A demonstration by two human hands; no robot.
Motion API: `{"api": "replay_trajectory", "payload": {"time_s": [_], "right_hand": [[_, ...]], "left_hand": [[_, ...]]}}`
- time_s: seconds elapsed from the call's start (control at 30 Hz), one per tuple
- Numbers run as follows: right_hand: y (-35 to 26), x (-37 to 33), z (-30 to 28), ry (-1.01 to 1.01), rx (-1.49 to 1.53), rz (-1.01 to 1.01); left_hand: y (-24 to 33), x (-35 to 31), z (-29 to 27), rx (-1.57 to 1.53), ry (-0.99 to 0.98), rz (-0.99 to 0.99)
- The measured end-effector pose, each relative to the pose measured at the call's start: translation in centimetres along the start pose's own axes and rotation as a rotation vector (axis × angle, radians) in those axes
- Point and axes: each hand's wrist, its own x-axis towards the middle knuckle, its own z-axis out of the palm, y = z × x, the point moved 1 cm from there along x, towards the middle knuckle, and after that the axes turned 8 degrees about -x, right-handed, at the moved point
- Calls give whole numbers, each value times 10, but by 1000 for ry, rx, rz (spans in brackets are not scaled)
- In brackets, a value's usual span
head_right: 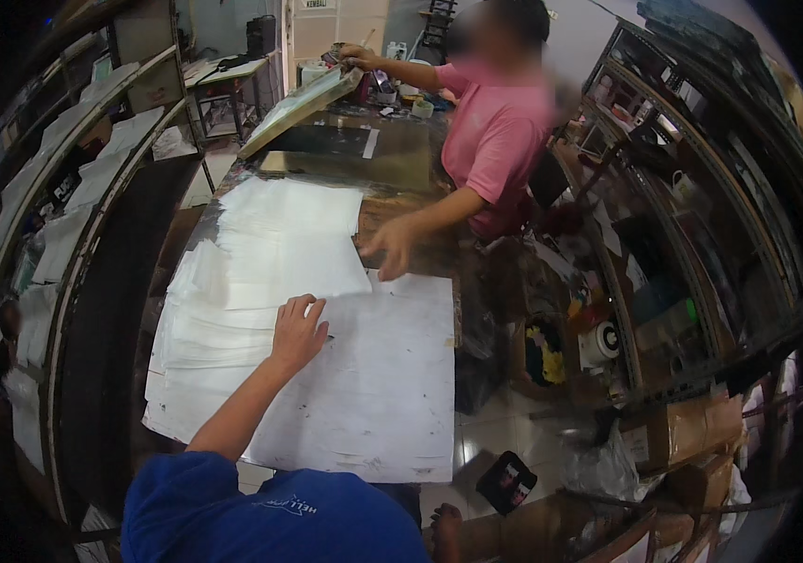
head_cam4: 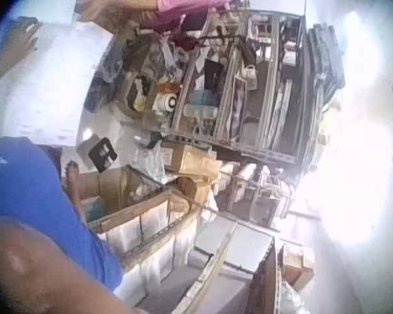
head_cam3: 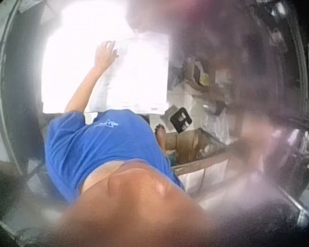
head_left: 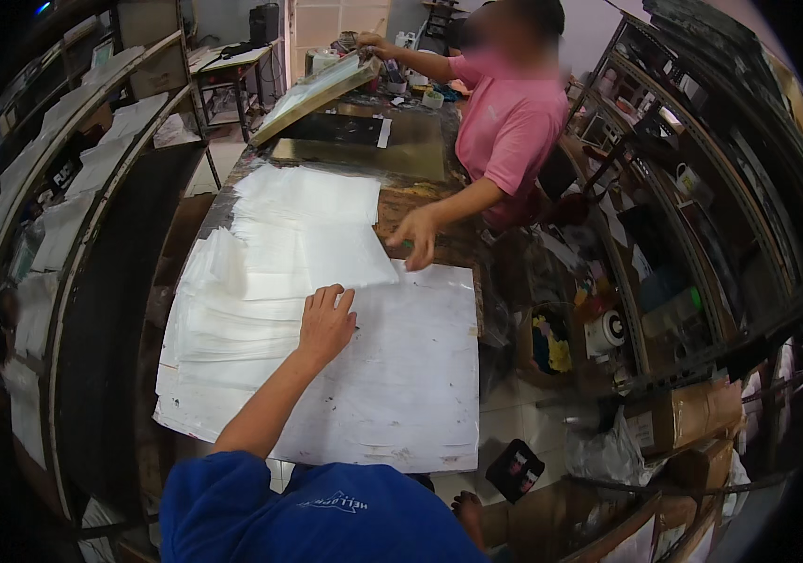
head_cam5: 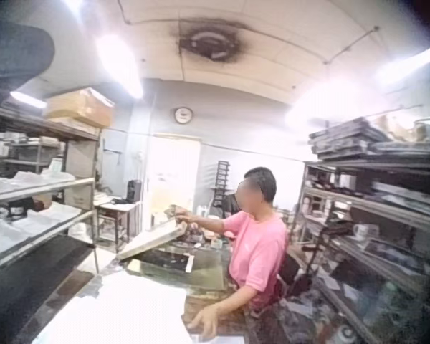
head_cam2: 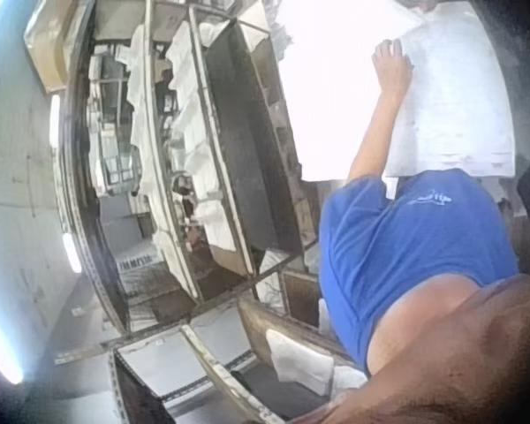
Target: The person repeatedly picks up white padded envelopes from a table, briefly inspects them, and places them onto a nearby metal shelf. Another person in a pink shirt is visible working at a separate table in the background.
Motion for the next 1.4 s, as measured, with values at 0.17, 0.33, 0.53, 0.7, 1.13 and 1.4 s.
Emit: {"api": "replay_trajectory", "payload": {"time_s": [0.17,0.33,0.53,0.7,1.13,1.4], "right_hand": [[-17,4,-19,88,250,-71],[-82,-25,-25,176,342,-176],[-174,-58,-13,256,362,-560],[-256,-135,76,-318,-76,-713],[-283,-138,160,-484,-8,-735],[-272,-146,94,-354,131,-708]], "left_hand": [[-9,-6,29,175,-277,126],[-35,-9,50,184,-303,-104],[-31,-15,48,160,-372,111],[38,-51,35,-6,-410,197],[138,-113,-32,-702,-478,266],[125,-139,59,-2154,-601,-1473]]}}
